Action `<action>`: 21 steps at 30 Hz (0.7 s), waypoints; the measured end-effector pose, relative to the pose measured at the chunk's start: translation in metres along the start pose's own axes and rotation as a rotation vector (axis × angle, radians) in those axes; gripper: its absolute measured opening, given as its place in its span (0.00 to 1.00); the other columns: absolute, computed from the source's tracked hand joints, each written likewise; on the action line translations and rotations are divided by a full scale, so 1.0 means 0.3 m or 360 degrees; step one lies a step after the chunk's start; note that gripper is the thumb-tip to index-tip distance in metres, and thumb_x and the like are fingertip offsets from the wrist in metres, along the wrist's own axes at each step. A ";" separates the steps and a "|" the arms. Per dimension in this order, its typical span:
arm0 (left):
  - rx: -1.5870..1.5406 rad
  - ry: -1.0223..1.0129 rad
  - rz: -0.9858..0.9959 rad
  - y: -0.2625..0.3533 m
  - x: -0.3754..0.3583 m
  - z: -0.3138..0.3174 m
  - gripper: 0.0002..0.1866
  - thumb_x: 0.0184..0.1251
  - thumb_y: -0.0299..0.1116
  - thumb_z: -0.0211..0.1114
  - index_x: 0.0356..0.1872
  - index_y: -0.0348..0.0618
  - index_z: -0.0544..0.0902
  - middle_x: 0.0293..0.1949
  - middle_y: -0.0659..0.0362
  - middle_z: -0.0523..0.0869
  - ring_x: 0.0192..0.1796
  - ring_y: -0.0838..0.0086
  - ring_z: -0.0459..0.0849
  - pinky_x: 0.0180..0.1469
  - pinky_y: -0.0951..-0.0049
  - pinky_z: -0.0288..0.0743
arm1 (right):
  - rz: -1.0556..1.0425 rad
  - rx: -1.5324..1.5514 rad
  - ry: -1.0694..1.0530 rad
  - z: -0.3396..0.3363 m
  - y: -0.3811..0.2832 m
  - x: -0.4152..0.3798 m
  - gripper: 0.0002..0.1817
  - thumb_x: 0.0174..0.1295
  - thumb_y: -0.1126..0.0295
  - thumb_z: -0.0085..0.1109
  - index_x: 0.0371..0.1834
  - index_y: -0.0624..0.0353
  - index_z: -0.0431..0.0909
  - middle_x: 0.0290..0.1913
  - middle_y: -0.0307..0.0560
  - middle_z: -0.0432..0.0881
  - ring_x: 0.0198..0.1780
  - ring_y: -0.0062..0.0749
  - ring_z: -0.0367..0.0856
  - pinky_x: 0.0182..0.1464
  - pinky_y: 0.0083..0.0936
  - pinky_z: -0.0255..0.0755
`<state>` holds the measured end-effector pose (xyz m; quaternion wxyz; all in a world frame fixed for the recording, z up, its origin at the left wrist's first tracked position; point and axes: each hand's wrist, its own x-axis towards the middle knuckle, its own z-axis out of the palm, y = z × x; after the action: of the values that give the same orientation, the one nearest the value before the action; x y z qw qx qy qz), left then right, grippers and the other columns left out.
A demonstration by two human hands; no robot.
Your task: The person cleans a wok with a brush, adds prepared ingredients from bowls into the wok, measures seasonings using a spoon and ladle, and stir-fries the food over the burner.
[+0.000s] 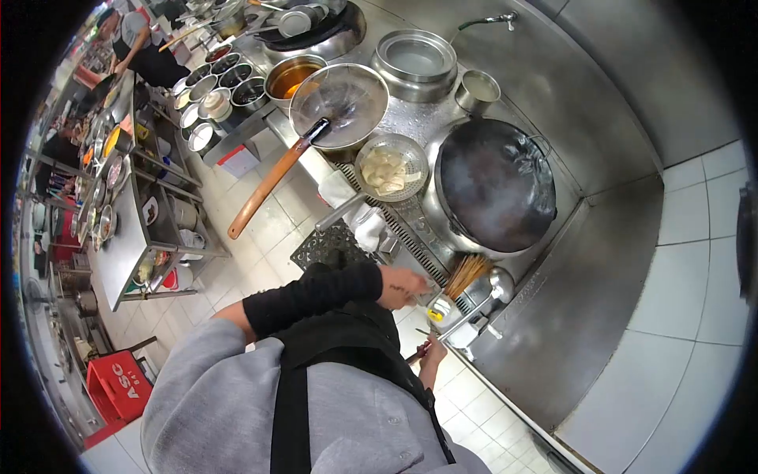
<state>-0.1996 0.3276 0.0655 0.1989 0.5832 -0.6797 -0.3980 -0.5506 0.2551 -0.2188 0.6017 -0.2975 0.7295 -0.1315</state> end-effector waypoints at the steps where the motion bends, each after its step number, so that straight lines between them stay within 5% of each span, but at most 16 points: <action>1: -0.0042 0.0005 0.0016 0.032 -0.047 -0.012 0.27 0.70 0.32 0.63 0.68 0.31 0.72 0.55 0.37 0.82 0.59 0.42 0.81 0.62 0.53 0.76 | -0.0508 -0.0420 0.0541 0.066 -0.090 -0.183 0.18 0.52 0.66 0.67 0.21 0.73 0.74 0.21 0.59 0.82 0.20 0.51 0.80 0.28 0.45 0.76; 2: -0.0081 0.0007 0.0027 0.061 -0.093 -0.036 0.27 0.70 0.32 0.63 0.67 0.32 0.73 0.54 0.37 0.83 0.59 0.42 0.82 0.61 0.53 0.77 | -0.0716 -0.0596 0.0682 0.053 -0.069 -0.150 0.18 0.58 0.65 0.61 0.19 0.70 0.72 0.19 0.53 0.78 0.20 0.39 0.80 0.25 0.39 0.73; 4: -0.0176 0.0080 -0.0004 0.101 -0.175 -0.127 0.26 0.70 0.31 0.63 0.67 0.32 0.73 0.54 0.37 0.83 0.58 0.41 0.82 0.61 0.53 0.77 | -0.0882 -0.0408 0.0682 0.061 -0.051 -0.184 0.16 0.61 0.67 0.56 0.20 0.67 0.72 0.17 0.47 0.74 0.19 0.32 0.78 0.23 0.38 0.69; 7: -0.0194 0.0244 -0.0086 0.066 -0.299 -0.243 0.27 0.70 0.30 0.63 0.68 0.31 0.72 0.59 0.37 0.80 0.59 0.41 0.82 0.62 0.53 0.78 | -0.0853 -0.0178 0.0291 0.119 -0.174 -0.385 0.13 0.65 0.69 0.56 0.24 0.66 0.72 0.16 0.43 0.71 0.18 0.29 0.75 0.20 0.35 0.67; 8: -0.0179 0.0291 -0.0125 0.029 -0.352 -0.279 0.27 0.71 0.29 0.64 0.68 0.31 0.72 0.61 0.38 0.79 0.60 0.41 0.82 0.62 0.53 0.78 | -0.0771 -0.0211 0.0068 0.222 -0.369 -0.677 0.10 0.70 0.71 0.57 0.32 0.66 0.72 0.16 0.39 0.69 0.17 0.23 0.72 0.16 0.27 0.64; 10: -0.0159 0.0487 -0.0209 -0.085 -0.468 -0.336 0.29 0.67 0.29 0.67 0.68 0.31 0.72 0.62 0.38 0.79 0.63 0.42 0.80 0.63 0.53 0.77 | -0.1005 -0.0292 -0.0387 0.322 -0.513 -0.845 0.07 0.73 0.73 0.58 0.38 0.64 0.71 0.19 0.38 0.71 0.15 0.17 0.68 0.13 0.20 0.62; 12: 0.0117 0.0678 -0.0270 -0.297 -0.590 -0.324 0.38 0.63 0.30 0.70 0.75 0.36 0.65 0.70 0.39 0.71 0.67 0.39 0.76 0.64 0.46 0.75 | -0.1268 -0.0257 -0.0596 0.524 -0.649 -1.035 0.07 0.72 0.76 0.61 0.48 0.63 0.74 0.23 0.37 0.73 0.14 0.17 0.66 0.13 0.19 0.62; 16: 0.0645 0.0949 -0.0977 -0.465 -0.881 -0.340 0.59 0.55 0.34 0.77 0.84 0.53 0.45 0.78 0.40 0.57 0.69 0.32 0.71 0.61 0.34 0.74 | -0.1375 -0.0622 -0.0853 0.960 -0.811 -1.272 0.22 0.71 0.75 0.63 0.67 0.61 0.74 0.24 0.36 0.75 0.14 0.17 0.69 0.13 0.20 0.62; 18: 0.0584 0.0864 -0.1316 -0.562 -0.980 -0.298 0.68 0.50 0.35 0.79 0.85 0.60 0.35 0.81 0.40 0.50 0.68 0.29 0.71 0.57 0.31 0.76 | -0.1390 -0.0697 -0.1002 1.197 -0.845 -1.328 0.21 0.70 0.75 0.64 0.65 0.62 0.75 0.25 0.35 0.75 0.12 0.16 0.68 0.11 0.19 0.60; 21: -0.0076 0.0903 -0.1285 -0.675 -1.109 -0.249 0.67 0.49 0.28 0.71 0.84 0.63 0.32 0.69 0.37 0.65 0.58 0.31 0.79 0.52 0.39 0.80 | -0.1701 -0.0965 -0.1083 1.534 -0.919 -1.397 0.17 0.69 0.74 0.62 0.60 0.64 0.78 0.21 0.38 0.77 0.12 0.20 0.71 0.11 0.23 0.62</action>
<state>0.0639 0.6203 0.0187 0.2193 0.8806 -0.3091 -0.2844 0.0069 0.3625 0.1568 0.5400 -0.7946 0.2591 -0.0997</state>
